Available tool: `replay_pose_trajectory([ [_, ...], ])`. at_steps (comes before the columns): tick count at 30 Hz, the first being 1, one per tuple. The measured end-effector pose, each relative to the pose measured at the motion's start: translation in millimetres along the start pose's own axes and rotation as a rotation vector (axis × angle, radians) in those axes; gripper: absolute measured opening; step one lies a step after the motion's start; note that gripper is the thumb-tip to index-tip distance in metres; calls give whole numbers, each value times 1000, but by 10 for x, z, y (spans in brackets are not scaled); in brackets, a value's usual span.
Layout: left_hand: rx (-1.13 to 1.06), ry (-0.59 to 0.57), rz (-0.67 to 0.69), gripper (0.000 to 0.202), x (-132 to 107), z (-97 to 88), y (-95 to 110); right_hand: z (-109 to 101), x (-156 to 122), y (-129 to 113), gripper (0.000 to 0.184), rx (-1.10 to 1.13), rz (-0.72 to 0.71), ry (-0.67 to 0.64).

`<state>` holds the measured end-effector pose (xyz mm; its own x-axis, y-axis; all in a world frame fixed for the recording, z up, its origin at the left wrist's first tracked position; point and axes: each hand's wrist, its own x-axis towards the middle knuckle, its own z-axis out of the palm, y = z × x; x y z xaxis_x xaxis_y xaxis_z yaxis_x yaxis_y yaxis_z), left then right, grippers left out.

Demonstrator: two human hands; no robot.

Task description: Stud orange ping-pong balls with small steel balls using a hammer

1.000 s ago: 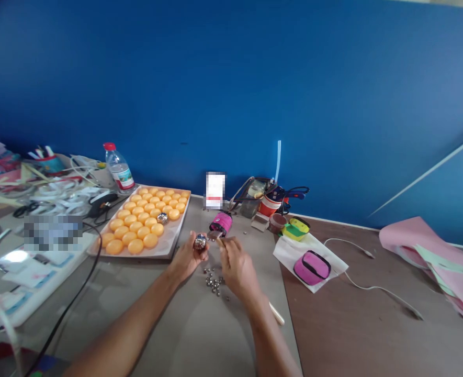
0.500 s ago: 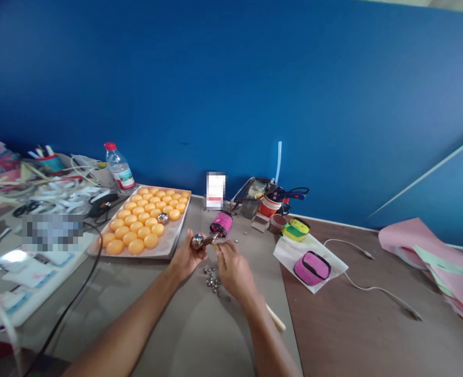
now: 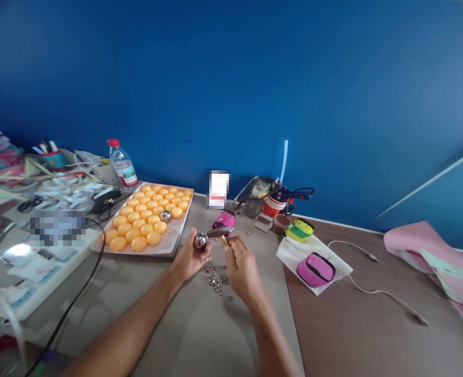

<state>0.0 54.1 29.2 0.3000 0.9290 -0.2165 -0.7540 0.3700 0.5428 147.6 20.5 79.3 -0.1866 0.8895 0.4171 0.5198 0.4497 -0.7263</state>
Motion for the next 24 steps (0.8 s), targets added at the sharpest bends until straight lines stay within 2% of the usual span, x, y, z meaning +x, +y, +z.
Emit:
replay_pose_trajectory([
  [4, -13, 101, -37, 44, 6, -10, -23, 23, 16, -14, 22, -5, -25, -89],
  [8, -6, 0, 32, 45, 23, -23, -24, 3, 7, -7, 22, -2, 15, 3],
  [10, 24, 0, 47, 45, 30, -33, -34, 7, -1, 2, 22, -14, 27, 22],
  [14, 33, 21, 35, 39, 20, -34, -37, 31, -5, 11, 23, -51, -7, -58],
  [19, -41, -78, 50, 28, -8, -24, 8, 25, -12, 4, 23, -19, 19, 5],
  [24, -127, -39, 65, 21, 13, -77, 47, 63, -22, -3, 24, -33, -8, -69],
])
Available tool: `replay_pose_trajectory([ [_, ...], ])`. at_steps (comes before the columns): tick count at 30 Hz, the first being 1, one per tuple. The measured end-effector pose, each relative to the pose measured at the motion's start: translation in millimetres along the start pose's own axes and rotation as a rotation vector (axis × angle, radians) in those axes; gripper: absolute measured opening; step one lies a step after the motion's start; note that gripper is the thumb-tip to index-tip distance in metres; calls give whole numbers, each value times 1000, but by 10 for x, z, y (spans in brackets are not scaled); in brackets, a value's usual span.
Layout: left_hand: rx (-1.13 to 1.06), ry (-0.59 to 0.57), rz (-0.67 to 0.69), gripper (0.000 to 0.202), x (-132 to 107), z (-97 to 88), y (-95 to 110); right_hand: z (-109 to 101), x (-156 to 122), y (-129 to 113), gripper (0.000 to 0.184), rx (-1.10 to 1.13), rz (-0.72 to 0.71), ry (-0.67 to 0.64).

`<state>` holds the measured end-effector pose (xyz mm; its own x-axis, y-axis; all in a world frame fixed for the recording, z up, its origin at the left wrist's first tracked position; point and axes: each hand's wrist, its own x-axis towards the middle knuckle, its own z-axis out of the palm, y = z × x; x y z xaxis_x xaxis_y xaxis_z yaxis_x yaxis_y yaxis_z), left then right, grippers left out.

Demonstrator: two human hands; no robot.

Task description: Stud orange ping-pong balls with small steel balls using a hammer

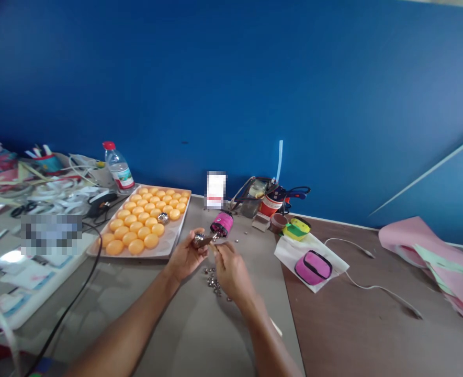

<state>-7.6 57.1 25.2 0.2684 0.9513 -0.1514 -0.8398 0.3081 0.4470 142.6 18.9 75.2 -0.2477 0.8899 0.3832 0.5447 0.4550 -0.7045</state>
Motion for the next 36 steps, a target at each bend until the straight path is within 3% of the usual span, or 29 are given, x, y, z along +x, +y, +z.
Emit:
replay_pose_trajectory([
  [4, 23, -12, -34, 20, 22, -19, 1, 1, 3, -12, 25, 1, 22, 102],
  [9, 80, 79, -33, 21, 25, -11, -27, 32, -8, -13, 23, -9, 16, -5],
  [14, 142, 19, -2, 32, 20, -13, -60, 1, -6, -44, 22, -4, 57, 104],
  [18, 170, 96, 39, 31, 17, -7, -75, 17, -1, -5, 22, -30, 34, 20],
  [23, 173, 37, 14, 31, 3, 33, -47, -3, -11, 16, 22, -24, 131, 113],
  [28, 113, 76, 33, 29, 8, 32, -19, 34, 1, 4, 22, -32, 74, 28],
  [32, 150, -1, 40, 30, 3, 21, -33, 24, -1, 8, 24, -32, 135, 99],
  [36, 148, 62, 20, 34, 1, 28, -36, 34, -8, 3, 24, -54, 114, 24],
])
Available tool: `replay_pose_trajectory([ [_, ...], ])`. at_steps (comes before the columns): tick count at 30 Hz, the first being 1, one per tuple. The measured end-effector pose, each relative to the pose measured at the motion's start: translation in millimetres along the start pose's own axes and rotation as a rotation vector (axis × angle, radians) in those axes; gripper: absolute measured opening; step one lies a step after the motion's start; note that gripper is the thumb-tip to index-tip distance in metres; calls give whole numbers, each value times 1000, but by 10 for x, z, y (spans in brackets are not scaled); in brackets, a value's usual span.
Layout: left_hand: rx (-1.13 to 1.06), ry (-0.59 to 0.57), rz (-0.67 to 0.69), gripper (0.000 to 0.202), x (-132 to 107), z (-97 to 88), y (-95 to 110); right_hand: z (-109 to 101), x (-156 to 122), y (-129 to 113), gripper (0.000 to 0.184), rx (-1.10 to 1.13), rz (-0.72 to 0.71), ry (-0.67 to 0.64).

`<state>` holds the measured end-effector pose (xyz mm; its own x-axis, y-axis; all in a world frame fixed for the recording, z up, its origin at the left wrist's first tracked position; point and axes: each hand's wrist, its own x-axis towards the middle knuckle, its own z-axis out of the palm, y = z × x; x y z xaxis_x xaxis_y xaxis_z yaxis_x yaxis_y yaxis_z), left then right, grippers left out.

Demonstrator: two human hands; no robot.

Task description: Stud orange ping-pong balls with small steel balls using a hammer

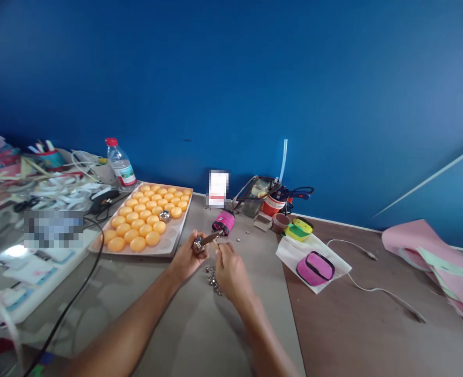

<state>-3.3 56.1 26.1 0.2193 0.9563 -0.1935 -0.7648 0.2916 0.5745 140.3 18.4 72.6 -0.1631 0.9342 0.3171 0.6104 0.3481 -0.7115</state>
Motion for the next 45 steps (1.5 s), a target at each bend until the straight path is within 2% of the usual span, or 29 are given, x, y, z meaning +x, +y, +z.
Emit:
replay_pose_trajectory([
  [2, -20, 1, 15, 34, -1, 7, 8, -10, -5, -6, 24, 18, 4, -9],
  [6, -7, -41, -10, 37, -1, 12, -5, -13, -8, -13, 25, 51, 32, 79],
  [8, 18, -15, -11, 38, -1, 9, -17, 6, -5, -18, 25, 31, -30, 32],
  [11, 31, -12, 13, 38, -5, 7, -19, 1, -5, -31, 25, 2, -34, 14],
  [15, 40, -43, 28, 38, 2, -10, -14, -29, -18, -34, 26, 12, 24, 129],
  [20, 3, -12, 61, 38, 20, -42, -4, 18, -20, -31, 23, -15, -43, 1],
  [24, -26, -59, 69, 39, 14, -39, 15, 0, -8, -34, 26, 22, 33, 127],
  [30, -58, 1, 1, 39, 10, -23, 29, 39, -9, 8, 27, 19, 21, -15],
  [34, -37, -46, -7, 42, 9, -22, 6, 21, -20, 4, 28, 42, 93, 82],
  [39, 19, -27, 30, 43, 6, -19, -19, 58, -17, -11, 26, 15, 16, -5],
  [42, 23, -56, 0, 44, -13, 0, 0, -12, -21, 3, 27, 92, 92, 58],
  [45, 25, -91, 8, 44, -26, 7, 10, -94, -33, 12, 27, 127, 125, 63],
])
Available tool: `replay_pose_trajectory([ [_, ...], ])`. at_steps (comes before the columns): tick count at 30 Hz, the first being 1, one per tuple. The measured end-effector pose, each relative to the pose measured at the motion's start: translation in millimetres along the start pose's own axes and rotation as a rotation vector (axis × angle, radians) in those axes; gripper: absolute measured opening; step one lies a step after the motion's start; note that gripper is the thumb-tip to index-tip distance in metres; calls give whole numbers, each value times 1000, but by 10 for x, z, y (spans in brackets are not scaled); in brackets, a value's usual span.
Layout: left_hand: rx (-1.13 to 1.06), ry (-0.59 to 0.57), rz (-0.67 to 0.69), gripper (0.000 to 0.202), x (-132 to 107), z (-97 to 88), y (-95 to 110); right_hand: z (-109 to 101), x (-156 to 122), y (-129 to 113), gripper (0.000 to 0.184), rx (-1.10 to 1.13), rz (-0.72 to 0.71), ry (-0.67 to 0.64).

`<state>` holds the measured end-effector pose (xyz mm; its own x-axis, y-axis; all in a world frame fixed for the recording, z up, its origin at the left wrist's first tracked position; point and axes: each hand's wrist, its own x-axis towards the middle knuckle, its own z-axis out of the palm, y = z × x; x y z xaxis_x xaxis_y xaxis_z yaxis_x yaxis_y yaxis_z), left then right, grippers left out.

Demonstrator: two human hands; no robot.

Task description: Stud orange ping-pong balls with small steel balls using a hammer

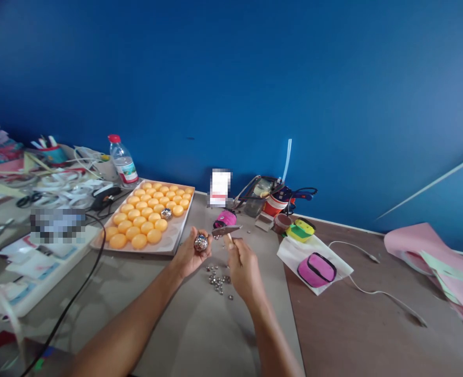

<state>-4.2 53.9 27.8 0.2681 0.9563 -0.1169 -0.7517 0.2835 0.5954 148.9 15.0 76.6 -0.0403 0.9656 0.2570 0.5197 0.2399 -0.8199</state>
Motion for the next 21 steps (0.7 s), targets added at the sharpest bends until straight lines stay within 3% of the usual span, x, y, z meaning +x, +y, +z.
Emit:
replay_pose_trajectory([
  [7, 8, -15, 38, 45, 16, -36, -26, 48, -40, -84, 24, -89, -125, -38],
  [13, -28, 53, 71, 46, 23, -22, 10, 133, -60, -104, 23, -113, -176, -103],
  [18, -15, 44, 70, 47, 26, -15, 19, 96, -54, -133, 25, -109, -194, 3],
  [21, -40, 105, 65, 49, 42, -34, 14, 157, -62, -103, 25, -129, -209, -75],
])
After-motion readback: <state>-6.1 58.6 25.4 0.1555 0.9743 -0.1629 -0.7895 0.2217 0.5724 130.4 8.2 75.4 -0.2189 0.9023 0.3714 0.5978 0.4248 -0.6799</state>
